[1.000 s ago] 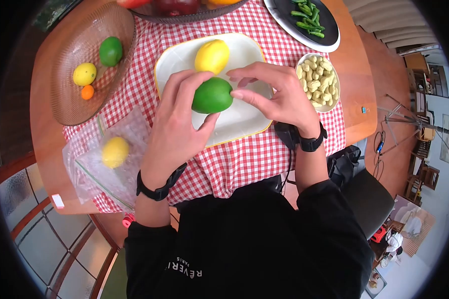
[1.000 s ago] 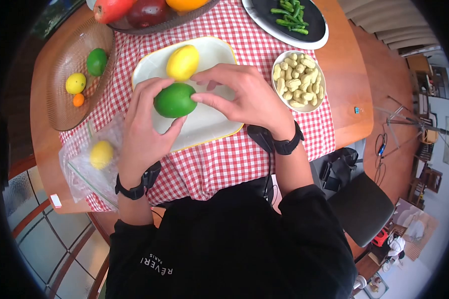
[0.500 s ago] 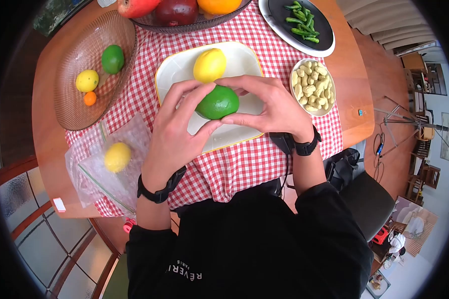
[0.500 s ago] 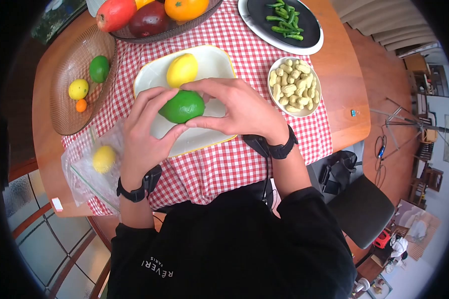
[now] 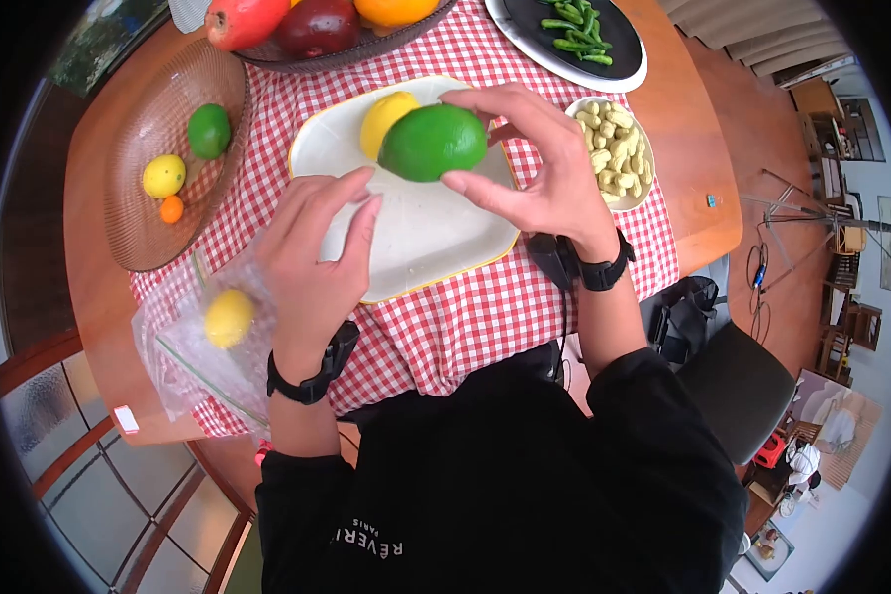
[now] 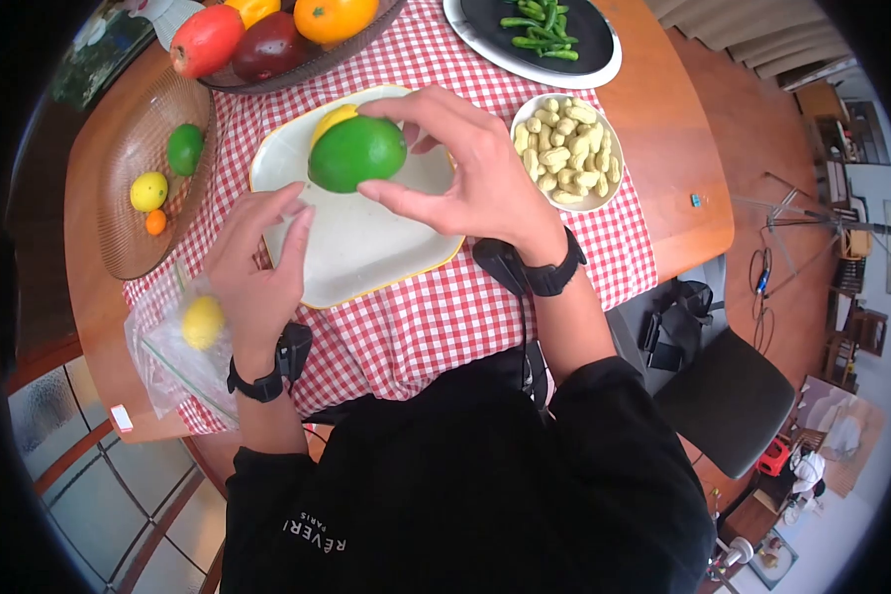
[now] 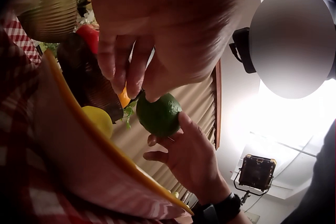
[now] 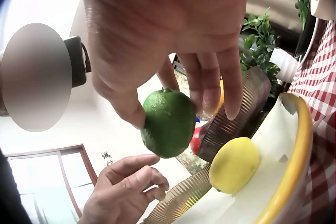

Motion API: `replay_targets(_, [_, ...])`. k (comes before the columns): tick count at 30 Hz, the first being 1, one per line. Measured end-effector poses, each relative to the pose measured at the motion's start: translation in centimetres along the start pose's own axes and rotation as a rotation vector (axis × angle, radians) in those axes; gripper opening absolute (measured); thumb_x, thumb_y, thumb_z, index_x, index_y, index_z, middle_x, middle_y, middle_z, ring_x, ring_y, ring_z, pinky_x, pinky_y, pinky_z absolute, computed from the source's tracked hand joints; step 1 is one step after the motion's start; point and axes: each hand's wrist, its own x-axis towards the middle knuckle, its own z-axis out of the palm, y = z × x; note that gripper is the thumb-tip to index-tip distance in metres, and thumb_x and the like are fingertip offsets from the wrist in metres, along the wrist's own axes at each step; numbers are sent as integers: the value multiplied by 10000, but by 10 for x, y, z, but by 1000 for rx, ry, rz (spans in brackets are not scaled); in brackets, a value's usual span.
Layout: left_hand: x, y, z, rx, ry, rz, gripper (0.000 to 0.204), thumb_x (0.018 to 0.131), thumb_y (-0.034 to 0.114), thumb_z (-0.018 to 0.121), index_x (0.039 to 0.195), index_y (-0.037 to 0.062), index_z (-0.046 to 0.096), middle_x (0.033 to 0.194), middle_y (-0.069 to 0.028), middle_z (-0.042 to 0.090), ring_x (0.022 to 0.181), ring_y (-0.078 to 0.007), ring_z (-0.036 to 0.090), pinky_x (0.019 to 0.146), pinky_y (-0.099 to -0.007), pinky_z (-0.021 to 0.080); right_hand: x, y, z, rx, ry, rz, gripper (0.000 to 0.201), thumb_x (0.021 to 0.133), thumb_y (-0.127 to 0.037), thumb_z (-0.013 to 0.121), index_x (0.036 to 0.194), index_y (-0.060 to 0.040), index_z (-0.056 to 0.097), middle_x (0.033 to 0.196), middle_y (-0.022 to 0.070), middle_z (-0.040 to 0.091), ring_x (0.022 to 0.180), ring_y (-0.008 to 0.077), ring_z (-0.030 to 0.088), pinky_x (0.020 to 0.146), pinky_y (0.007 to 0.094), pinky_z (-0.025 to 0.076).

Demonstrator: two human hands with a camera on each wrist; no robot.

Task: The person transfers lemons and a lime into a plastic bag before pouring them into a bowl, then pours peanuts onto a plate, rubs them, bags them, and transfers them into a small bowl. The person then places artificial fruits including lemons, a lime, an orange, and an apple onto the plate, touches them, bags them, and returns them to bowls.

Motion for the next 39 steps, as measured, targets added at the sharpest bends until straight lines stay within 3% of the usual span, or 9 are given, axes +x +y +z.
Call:
replay_targets(2, [-1, 0, -3, -28, 80, 50, 221, 849, -83, 805, 1058, -17, 781, 917, -108, 753, 807, -184, 699, 713, -287, 533, -1, 3, -1, -50, -55, 20, 537, 812, -183, 894, 1304, -58, 719, 1194, 91, 743, 927, 204, 702, 794, 319, 589])
replay_targets(9, [2, 13, -4, 24, 123, 71, 142, 829, -64, 815, 944, -10, 752, 779, -106, 698, 686, -233, 678, 631, -335, 518, 0, -4, 3, 17, 137, -37, 506, 796, -236, 914, 1238, -70, 734, 1015, 104, 724, 842, 221, 702, 732, 323, 588])
replay_targets(13, [0, 12, -6, 99, 45, 103, 124, 859, -41, 816, 974, -8, 787, 802, -97, 734, 660, -158, 677, 574, -293, 472, -3, -2, 5, -110, -34, 4, 522, 774, -201, 933, 1233, -48, 736, 1041, 77, 738, 828, 175, 680, 706, 306, 565])
replay_targets(17, [3, 17, -12, 185, -26, 174, 126, 841, 12, 831, 950, -4, 769, 803, -114, 709, 686, -258, 661, 631, -364, 506, -1, -6, 2, 56, 146, 32, 511, 788, -226, 926, 1232, -57, 736, 1023, 80, 738, 767, 185, 666, 684, 317, 565])
replay_targets(18, [1, 22, -16, 242, -57, 166, 169, 830, 37, 834, 978, 2, 759, 795, -114, 675, 709, -293, 645, 662, -391, 507, -2, -4, -2, -38, -17, 89, 513, 789, -223, 925, 1239, -63, 738, 1009, 71, 741, 762, 170, 658, 679, 308, 559])
replay_targets(25, [-57, 43, -48, 379, -237, -35, 233, 867, 68, 799, 1080, 3, 733, 811, -100, 595, 781, -290, 625, 700, -418, 507, -2, -7, -11, 27, 51, 125, 486, 786, -233, 931, 1200, -51, 752, 1009, 64, 754, 744, 162, 645, 662, 302, 548])
replay_targets(31, [-88, 41, -65, 524, -173, -93, 208, 858, 63, 809, 1031, -1, 712, 840, -118, 580, 793, -312, 599, 698, -425, 499, -2, -12, -10, 43, 77, 115, 490, 777, -212, 931, 1211, -62, 757, 1011, 54, 765, 744, 150, 643, 663, 304, 549])
replay_targets(34, [-97, 41, -63, 569, -99, -106, 233, 843, 72, 823, 1024, 5, 692, 847, -128, 578, 801, -328, 596, 706, -439, 499, -5, -7, -11, -131, -174, 102, 491, 784, -162, 923, 1236, -67, 756, 1051, 33, 771, 761, 116, 639, 671, 267, 549])
replay_targets(39, [-100, 35, -55, 625, 3, -111, 228, 838, -14, 769, 1035, 22, 659, 869, -147, 608, 812, -341, 616, 702, -446, 499, -1, -6, -13, 200, 58, 115, 487, 809, -127, 907, 1262, -49, 746, 1144, 41, 757, 864, 103, 673, 714, 248, 577])
